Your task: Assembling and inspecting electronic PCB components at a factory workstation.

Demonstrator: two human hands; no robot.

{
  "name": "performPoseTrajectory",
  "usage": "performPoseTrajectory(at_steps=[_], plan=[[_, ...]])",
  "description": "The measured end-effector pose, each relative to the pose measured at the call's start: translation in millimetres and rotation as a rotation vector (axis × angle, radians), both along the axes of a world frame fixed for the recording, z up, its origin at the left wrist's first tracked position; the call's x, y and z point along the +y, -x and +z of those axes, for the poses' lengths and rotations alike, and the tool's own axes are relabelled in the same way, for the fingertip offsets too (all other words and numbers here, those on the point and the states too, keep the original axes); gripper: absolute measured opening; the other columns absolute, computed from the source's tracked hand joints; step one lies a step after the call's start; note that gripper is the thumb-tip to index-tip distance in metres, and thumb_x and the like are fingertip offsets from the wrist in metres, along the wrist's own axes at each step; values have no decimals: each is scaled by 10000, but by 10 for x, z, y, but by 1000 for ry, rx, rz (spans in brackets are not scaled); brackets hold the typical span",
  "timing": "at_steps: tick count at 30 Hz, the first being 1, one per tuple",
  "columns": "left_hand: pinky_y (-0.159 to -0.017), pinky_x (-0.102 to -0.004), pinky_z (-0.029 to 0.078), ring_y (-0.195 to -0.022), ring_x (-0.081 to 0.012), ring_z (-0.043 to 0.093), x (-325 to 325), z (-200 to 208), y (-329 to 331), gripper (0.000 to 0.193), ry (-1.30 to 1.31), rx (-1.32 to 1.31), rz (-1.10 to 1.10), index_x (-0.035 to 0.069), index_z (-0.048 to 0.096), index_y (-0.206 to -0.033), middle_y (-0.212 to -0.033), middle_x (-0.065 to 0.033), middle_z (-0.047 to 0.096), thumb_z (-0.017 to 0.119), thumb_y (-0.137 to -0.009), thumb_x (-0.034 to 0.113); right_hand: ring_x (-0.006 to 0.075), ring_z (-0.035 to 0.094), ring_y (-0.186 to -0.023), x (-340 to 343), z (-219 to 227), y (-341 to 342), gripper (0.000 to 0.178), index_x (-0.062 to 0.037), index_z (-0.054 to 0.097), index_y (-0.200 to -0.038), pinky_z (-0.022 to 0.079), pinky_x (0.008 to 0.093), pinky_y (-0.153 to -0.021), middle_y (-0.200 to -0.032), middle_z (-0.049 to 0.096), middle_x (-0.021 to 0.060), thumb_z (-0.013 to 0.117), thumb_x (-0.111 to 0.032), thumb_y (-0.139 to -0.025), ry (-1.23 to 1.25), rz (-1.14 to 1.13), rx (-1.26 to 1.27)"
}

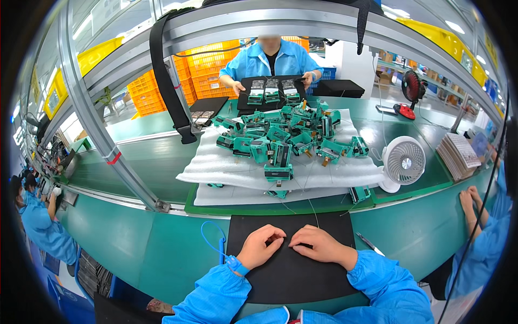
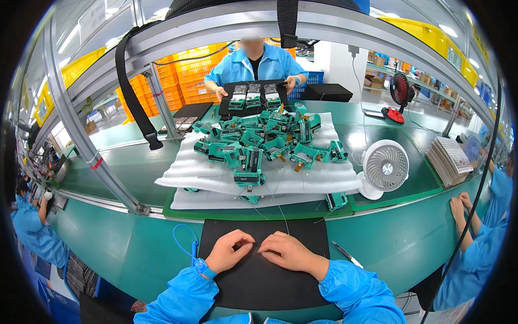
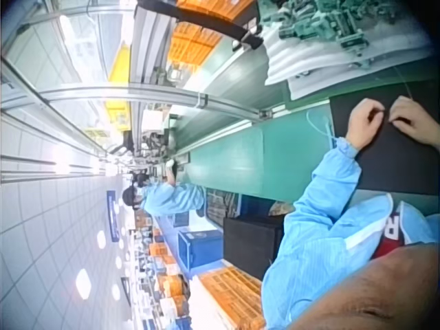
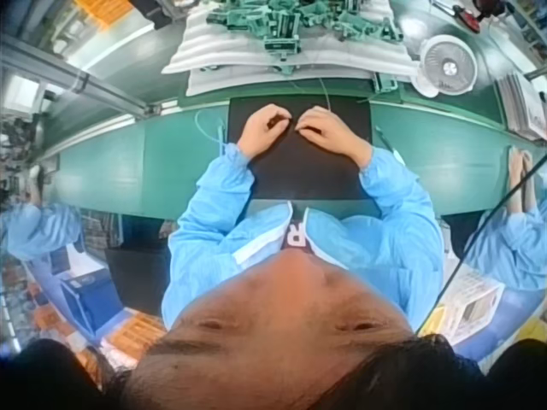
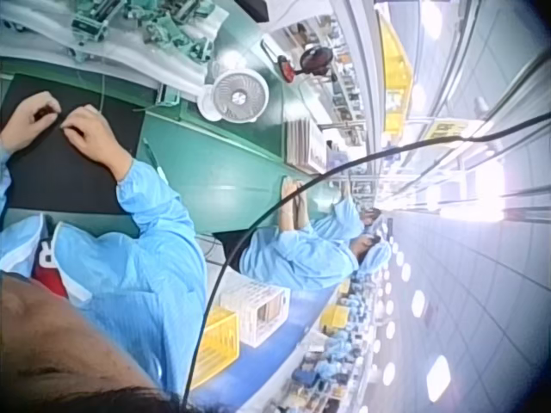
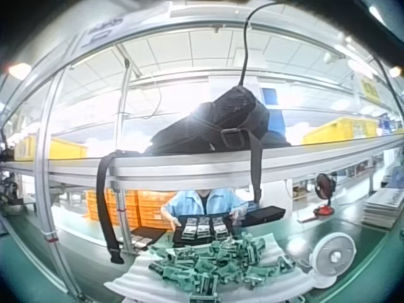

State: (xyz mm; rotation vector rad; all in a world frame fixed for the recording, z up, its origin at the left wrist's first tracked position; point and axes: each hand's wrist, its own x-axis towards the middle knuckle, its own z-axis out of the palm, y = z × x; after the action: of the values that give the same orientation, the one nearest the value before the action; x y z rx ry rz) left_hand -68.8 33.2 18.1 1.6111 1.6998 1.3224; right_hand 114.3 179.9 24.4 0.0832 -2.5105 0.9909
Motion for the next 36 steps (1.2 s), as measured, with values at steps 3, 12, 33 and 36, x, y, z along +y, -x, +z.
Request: performPoseTrajectory(at_steps=[3, 12, 33, 36], plan=[[-726, -278, 521, -813, -164, 653, -3, -1, -2, 132, -2, -3, -5, 24, 669, -1018, -928, -67, 639, 669, -889, 51, 274, 612, -904, -1, -4, 1, 135, -78, 697, -983, 503, 378, -792, -979, 676, 61, 699, -78, -847, -4, -1, -7], [-711, -280, 520, -787, -165, 644, 5, -18, -5, 130, -14, -5, -1, 28, 671, -1013, -924, -68, 639, 672, -885, 52, 269, 607, -895, 5, -30, 1, 131, -76, 695, -984, 500, 374, -784, -979, 673, 58, 694, -79, -853, 1, -3, 17], [-729, -259, 510, -812, -145, 632, -12, 19, -12, 107, 56, -21, 49, 19, 679, -968, -914, -62, 635, 693, -862, 29, 272, 603, -953, 34, -151, 20, 148, -56, 682, -1023, 504, 370, -830, -1027, 662, 69, 677, -89, -879, 35, 42, 11], [-722, -254, 504, -807, -141, 629, 3, 86, -63, 112, 46, -27, 42, 21, 679, -962, -906, -60, 638, 694, -851, 16, 273, 594, -939, 36, -156, -21, 143, -58, 680, -1025, 500, 368, -824, -1036, 653, 73, 670, -98, -888, 34, 24, 26]])
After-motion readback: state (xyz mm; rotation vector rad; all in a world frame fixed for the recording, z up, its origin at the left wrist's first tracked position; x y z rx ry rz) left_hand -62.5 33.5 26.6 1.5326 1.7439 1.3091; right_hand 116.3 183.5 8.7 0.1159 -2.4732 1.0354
